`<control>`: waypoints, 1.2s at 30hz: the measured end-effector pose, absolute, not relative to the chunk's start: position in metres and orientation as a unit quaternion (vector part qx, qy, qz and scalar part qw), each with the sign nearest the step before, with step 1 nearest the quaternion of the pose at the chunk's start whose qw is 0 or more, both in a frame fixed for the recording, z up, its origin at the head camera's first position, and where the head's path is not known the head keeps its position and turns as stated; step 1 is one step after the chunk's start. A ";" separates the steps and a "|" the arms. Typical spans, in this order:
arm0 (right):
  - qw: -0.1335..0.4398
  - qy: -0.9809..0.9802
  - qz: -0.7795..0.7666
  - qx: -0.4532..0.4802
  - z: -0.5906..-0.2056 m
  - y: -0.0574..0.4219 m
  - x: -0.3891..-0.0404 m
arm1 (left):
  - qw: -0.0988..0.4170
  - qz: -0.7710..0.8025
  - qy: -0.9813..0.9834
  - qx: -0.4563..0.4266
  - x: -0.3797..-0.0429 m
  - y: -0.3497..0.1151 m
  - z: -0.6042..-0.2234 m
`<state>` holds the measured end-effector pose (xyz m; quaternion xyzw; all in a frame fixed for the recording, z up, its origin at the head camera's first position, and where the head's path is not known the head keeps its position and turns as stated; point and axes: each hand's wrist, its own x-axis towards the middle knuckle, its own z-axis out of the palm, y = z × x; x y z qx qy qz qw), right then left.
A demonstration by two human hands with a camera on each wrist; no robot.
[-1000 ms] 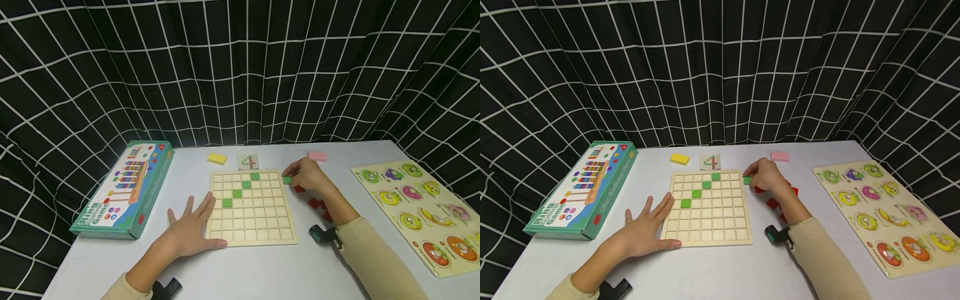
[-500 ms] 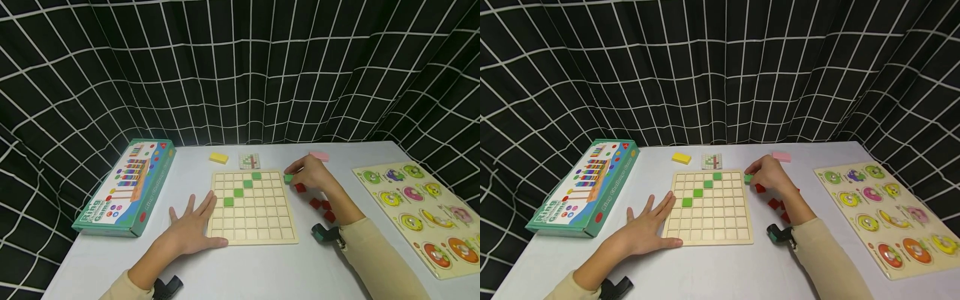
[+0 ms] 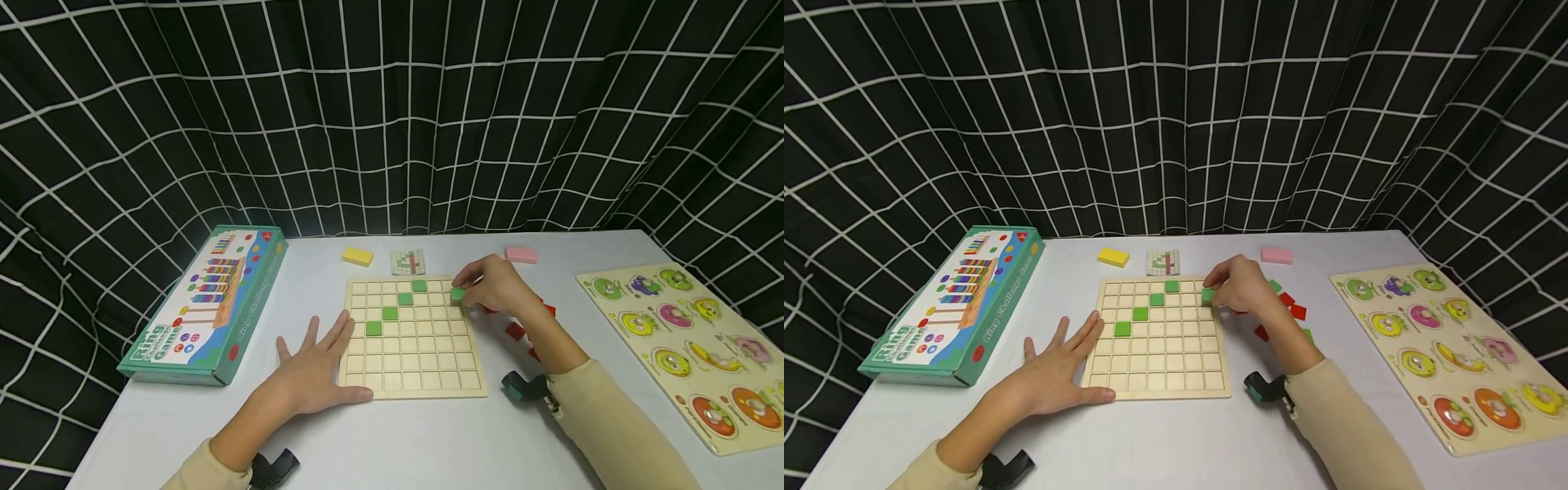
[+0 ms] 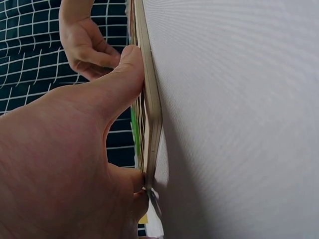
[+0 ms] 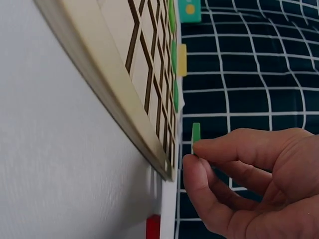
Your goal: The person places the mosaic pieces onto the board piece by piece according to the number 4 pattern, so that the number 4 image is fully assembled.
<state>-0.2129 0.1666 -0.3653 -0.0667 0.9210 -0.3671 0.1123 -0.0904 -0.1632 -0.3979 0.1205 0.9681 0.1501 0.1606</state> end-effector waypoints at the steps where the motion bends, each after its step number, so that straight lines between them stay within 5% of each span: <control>1: 0.112 0.921 -0.366 -0.067 -0.365 0.165 -0.212 | 0.160 0.150 0.968 0.121 -0.090 -0.163 -0.397; 36: 0.158 0.893 -0.405 -0.115 -0.355 0.111 -0.180 | 0.155 0.148 0.969 0.120 -0.090 -0.163 -0.398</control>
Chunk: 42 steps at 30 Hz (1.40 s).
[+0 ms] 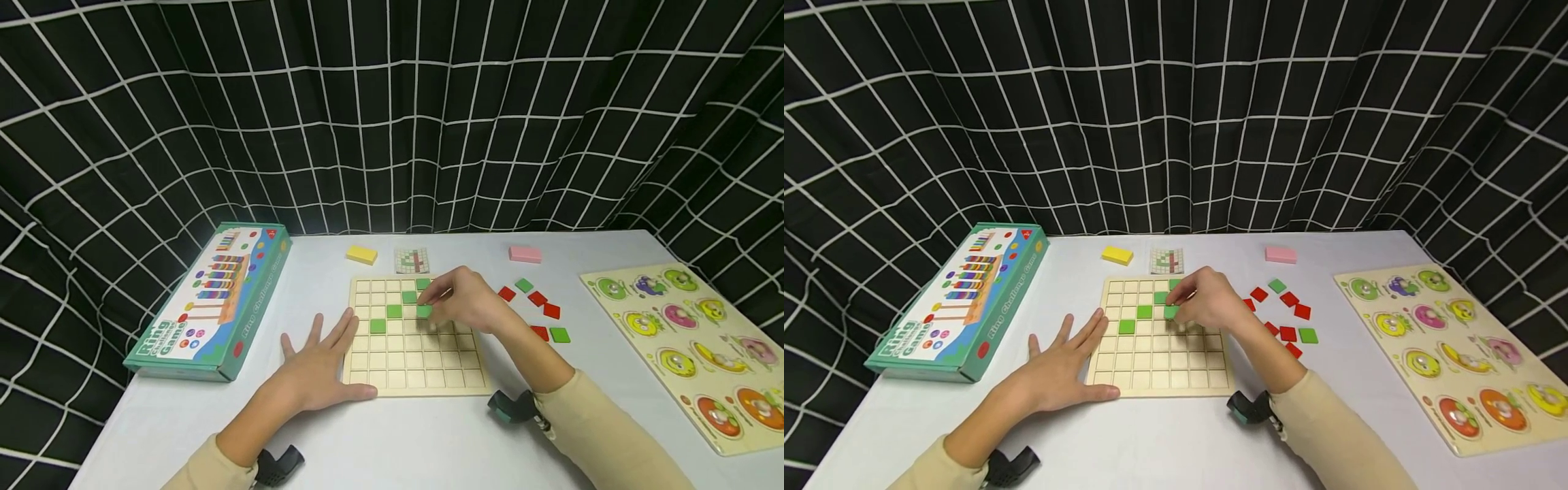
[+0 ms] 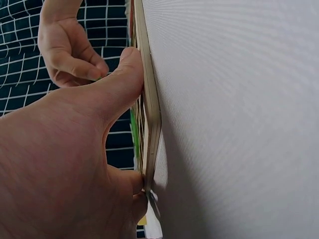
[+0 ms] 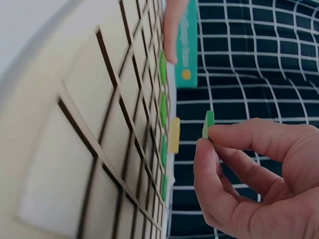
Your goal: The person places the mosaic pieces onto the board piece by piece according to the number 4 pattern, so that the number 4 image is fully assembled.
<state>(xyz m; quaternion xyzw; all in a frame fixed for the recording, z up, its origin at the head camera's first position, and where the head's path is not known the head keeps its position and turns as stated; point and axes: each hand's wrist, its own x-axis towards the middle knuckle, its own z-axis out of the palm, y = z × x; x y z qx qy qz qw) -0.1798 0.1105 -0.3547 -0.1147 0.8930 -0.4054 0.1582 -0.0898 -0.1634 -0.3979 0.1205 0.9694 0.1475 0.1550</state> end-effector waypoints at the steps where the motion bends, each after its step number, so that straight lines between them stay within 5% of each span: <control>1: 0.161 0.892 -0.406 -0.116 -0.356 0.108 -0.179 | 0.155 0.147 0.969 0.121 -0.090 -0.163 -0.398; 42: 0.199 0.898 -0.348 -0.180 -0.372 0.041 -0.160 | 0.160 0.141 0.969 0.124 -0.089 -0.165 -0.397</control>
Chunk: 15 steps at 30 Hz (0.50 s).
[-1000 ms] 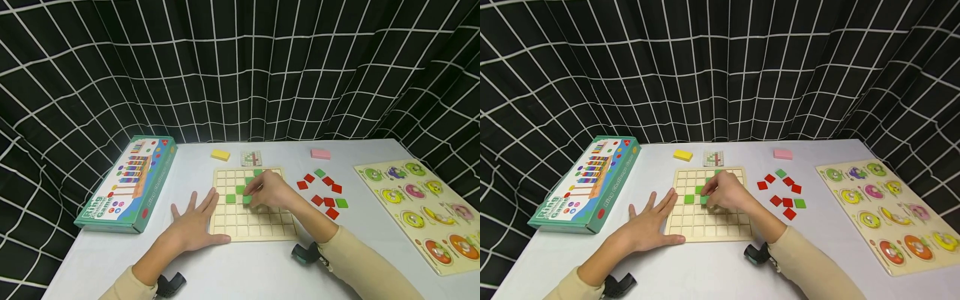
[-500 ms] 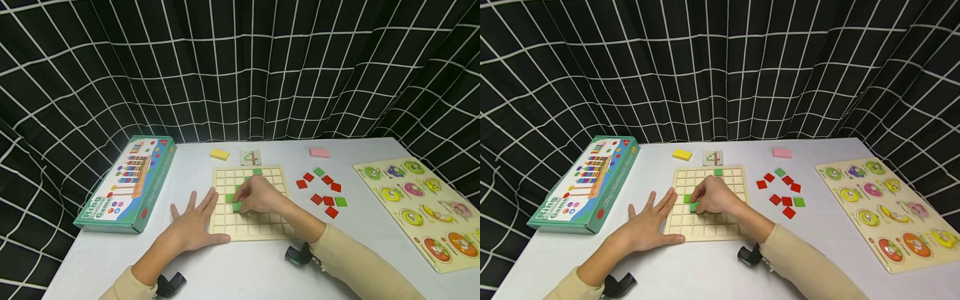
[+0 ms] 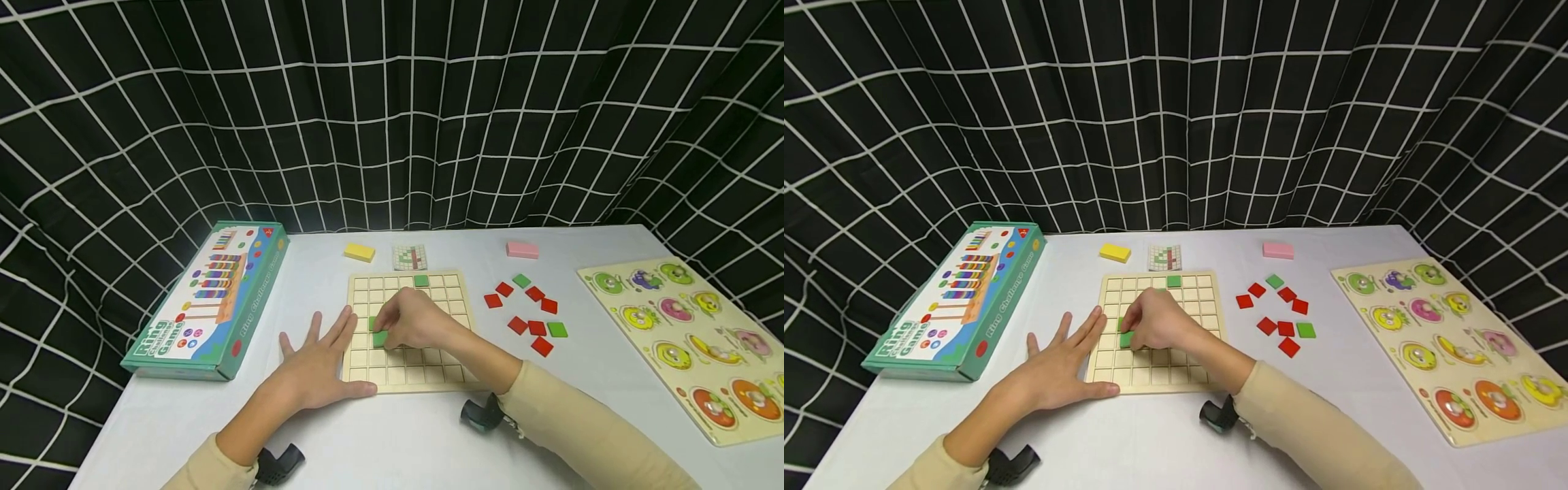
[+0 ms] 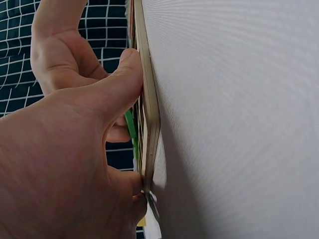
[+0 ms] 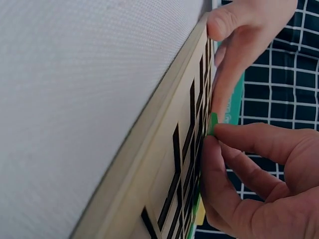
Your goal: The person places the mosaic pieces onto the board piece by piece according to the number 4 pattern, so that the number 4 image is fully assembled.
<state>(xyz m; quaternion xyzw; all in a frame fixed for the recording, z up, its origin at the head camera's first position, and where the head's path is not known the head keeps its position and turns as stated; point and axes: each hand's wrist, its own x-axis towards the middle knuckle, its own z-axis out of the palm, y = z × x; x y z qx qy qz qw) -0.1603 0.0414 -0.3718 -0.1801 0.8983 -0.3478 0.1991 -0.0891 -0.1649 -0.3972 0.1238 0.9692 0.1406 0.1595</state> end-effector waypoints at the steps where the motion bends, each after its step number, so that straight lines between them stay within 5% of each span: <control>1: 0.197 0.900 -0.344 -0.182 -0.372 0.041 -0.161 | 0.160 0.140 0.969 0.124 -0.089 -0.165 -0.397; 15: 0.180 0.913 -0.308 -0.199 -0.373 0.031 -0.161 | 0.160 0.134 0.970 0.123 -0.090 -0.165 -0.398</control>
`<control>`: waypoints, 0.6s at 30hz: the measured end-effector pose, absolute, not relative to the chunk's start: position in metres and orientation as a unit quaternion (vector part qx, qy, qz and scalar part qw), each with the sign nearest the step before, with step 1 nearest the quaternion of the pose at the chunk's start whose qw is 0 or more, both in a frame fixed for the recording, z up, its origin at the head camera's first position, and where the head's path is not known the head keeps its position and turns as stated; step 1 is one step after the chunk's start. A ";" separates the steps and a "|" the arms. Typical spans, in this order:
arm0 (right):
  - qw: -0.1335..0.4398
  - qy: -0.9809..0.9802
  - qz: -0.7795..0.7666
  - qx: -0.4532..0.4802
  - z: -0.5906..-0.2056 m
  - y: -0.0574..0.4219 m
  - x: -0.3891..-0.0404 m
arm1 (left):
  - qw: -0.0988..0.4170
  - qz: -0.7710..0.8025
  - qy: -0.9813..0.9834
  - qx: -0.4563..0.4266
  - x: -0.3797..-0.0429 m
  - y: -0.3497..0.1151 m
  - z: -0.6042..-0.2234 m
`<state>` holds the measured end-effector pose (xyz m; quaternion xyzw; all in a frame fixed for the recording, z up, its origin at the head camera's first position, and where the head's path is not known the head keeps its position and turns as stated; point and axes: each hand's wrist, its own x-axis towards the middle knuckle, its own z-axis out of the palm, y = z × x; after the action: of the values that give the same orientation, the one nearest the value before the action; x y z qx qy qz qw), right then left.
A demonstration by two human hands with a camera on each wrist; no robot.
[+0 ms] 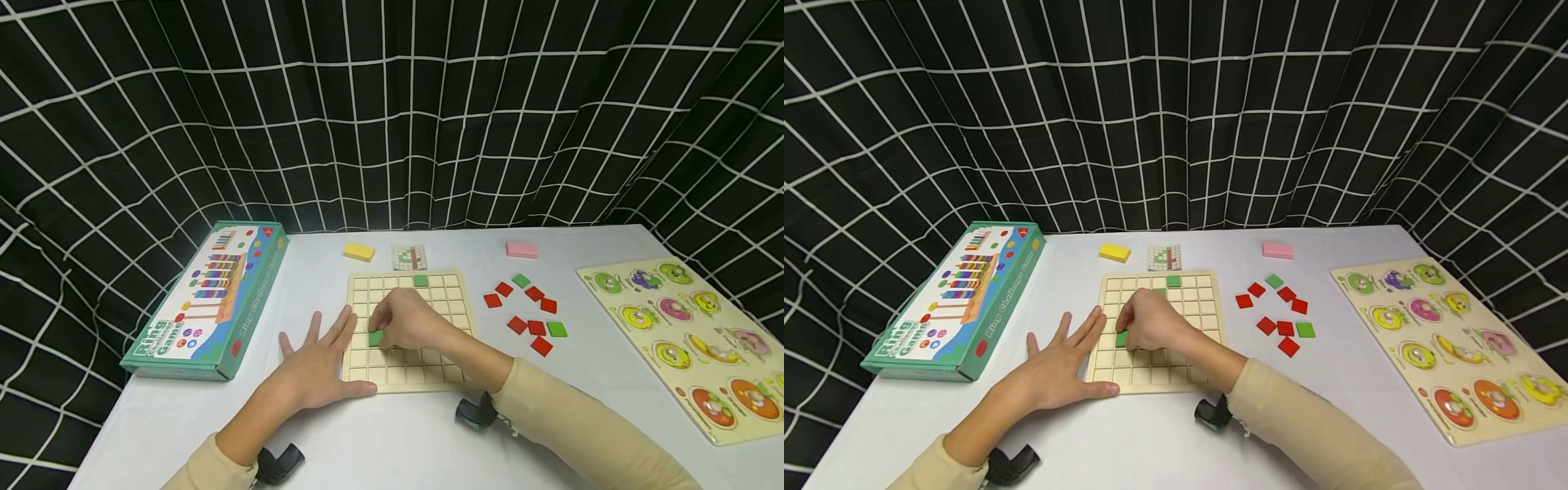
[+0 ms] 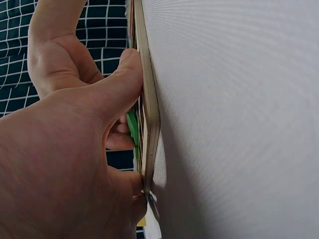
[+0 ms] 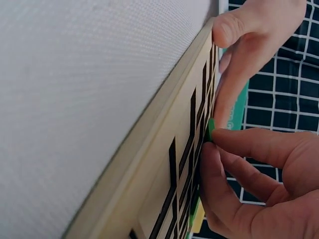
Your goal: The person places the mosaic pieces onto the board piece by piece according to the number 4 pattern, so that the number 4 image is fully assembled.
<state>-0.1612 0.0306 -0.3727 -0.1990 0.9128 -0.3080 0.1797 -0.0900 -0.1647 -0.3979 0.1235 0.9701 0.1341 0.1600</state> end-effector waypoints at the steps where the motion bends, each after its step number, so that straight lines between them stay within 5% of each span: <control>1: 0.178 0.913 -0.308 -0.201 -0.373 0.030 -0.161 | 0.160 0.133 0.970 0.124 -0.090 -0.165 -0.398; 18: 0.181 0.912 -0.308 -0.204 -0.372 0.033 -0.160 | 0.162 0.131 0.971 0.121 -0.089 -0.164 -0.396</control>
<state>-0.1599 0.0329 -0.3724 -0.2039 0.9117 -0.3076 0.1805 -0.0894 -0.1642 -0.3963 0.1213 0.9705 0.1313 0.1616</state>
